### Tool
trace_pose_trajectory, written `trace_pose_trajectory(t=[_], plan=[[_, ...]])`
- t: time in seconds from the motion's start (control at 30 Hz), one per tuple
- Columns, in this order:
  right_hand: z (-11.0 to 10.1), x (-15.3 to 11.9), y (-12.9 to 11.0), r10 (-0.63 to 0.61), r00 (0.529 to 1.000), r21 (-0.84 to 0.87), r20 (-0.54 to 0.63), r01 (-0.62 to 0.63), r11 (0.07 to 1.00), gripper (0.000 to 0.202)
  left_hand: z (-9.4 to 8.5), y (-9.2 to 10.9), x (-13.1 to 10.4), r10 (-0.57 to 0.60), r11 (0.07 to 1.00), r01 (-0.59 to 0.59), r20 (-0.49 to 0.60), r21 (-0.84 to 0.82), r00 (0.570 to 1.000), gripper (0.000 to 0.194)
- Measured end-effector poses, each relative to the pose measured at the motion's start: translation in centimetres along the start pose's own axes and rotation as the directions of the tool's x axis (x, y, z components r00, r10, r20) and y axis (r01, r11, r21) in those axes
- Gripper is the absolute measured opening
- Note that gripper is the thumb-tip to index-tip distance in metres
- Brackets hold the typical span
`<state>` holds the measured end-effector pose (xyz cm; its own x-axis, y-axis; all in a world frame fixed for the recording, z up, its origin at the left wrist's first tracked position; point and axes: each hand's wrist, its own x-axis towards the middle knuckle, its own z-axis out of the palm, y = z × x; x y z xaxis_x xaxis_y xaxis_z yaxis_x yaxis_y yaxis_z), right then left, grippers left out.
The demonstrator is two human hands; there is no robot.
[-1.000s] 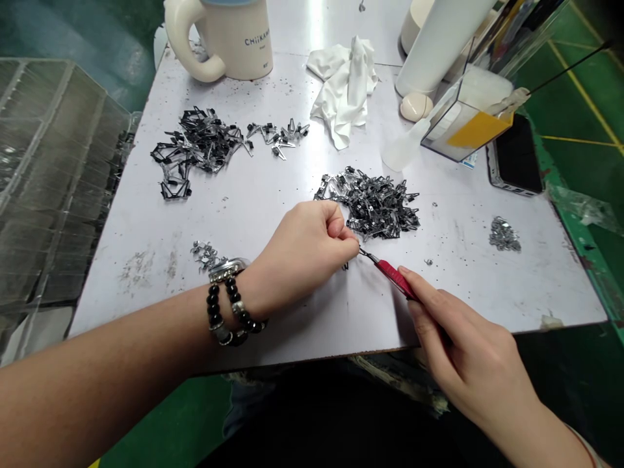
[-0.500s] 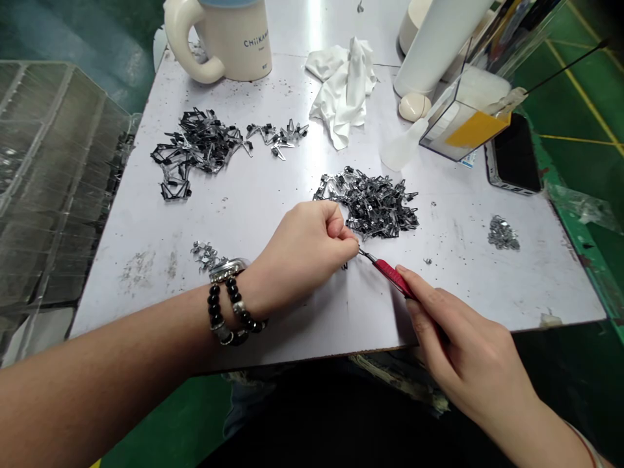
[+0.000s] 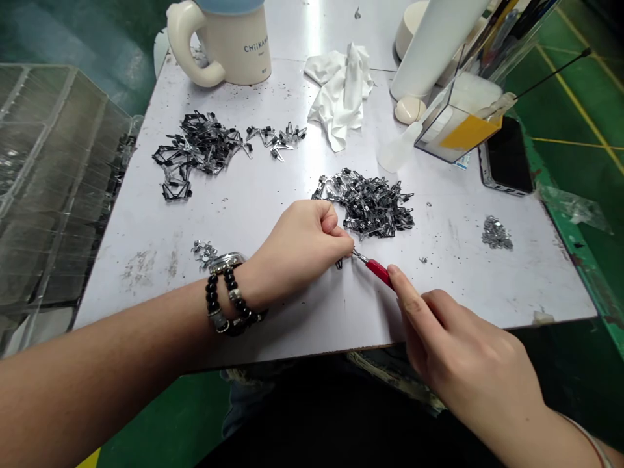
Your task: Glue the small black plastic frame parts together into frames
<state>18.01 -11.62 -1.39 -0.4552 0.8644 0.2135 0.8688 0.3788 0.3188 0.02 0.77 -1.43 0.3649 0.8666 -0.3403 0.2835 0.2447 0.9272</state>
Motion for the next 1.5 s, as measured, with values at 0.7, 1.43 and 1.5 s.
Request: trace_pose_trajectory(t=[0.7, 1.43, 1.5], plan=[[1.1, -0.4, 0.2, 0.205, 0.974, -0.052, -0.095, -0.211, 0.976, 0.066, -0.2, 0.4, 0.0, -0.028, 0.997, 0.030, 0.024, -0.076, 0.999, 0.044], [0.6, -0.4, 1.0, 0.220, 0.973, 0.507, 0.078, -0.228, 0.831, 0.042, 0.0, -0.1, 0.0, 0.067, 0.996, -0.066, -0.016, 0.056, 0.998, 0.041], [0.6, -0.3, 1.0, 0.215, 0.974, 0.502, 0.073, -0.222, 0.836, 0.041, 0.1, -0.1, -0.1, 0.072, 0.995, -0.071, -0.022, 0.070, 0.997, 0.041]])
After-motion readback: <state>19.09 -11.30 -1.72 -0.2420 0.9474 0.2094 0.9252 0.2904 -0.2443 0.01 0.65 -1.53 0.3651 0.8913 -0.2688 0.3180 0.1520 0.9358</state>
